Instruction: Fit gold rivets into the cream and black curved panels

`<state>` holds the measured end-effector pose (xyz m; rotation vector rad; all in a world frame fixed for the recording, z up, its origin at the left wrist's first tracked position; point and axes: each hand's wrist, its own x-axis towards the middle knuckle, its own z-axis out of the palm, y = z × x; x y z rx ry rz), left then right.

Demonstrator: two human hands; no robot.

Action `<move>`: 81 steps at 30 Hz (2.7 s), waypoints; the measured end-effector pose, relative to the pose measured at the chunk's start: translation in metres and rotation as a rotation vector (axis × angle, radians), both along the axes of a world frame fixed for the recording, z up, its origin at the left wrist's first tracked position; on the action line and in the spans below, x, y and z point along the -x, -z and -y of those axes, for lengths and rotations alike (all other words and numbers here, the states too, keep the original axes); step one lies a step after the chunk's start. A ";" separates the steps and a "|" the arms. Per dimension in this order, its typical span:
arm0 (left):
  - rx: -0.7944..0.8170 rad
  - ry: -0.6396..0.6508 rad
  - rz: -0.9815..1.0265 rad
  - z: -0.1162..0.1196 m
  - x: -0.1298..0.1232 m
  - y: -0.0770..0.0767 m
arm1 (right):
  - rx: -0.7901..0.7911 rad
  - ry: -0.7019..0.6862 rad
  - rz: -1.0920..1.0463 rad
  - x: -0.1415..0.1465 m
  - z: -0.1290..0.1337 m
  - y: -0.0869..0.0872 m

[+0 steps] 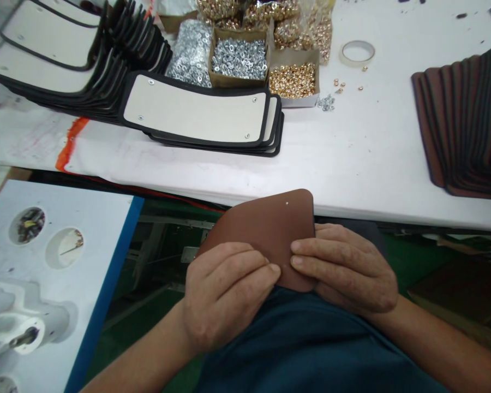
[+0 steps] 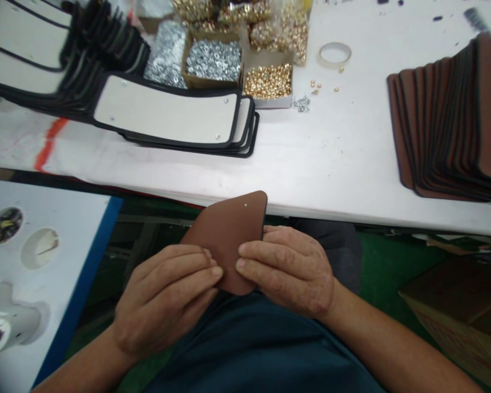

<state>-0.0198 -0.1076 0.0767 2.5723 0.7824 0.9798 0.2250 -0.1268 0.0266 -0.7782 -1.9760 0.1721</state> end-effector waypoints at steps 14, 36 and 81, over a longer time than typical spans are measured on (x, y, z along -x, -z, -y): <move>0.260 0.025 0.055 -0.005 -0.009 0.005 | 0.033 0.018 0.046 -0.002 -0.005 -0.009; 0.252 0.025 -0.213 0.002 0.000 0.000 | 0.134 -0.007 0.102 0.011 -0.004 -0.005; 0.352 0.083 -0.120 0.001 -0.003 -0.002 | 0.154 -0.100 0.019 0.010 0.002 -0.005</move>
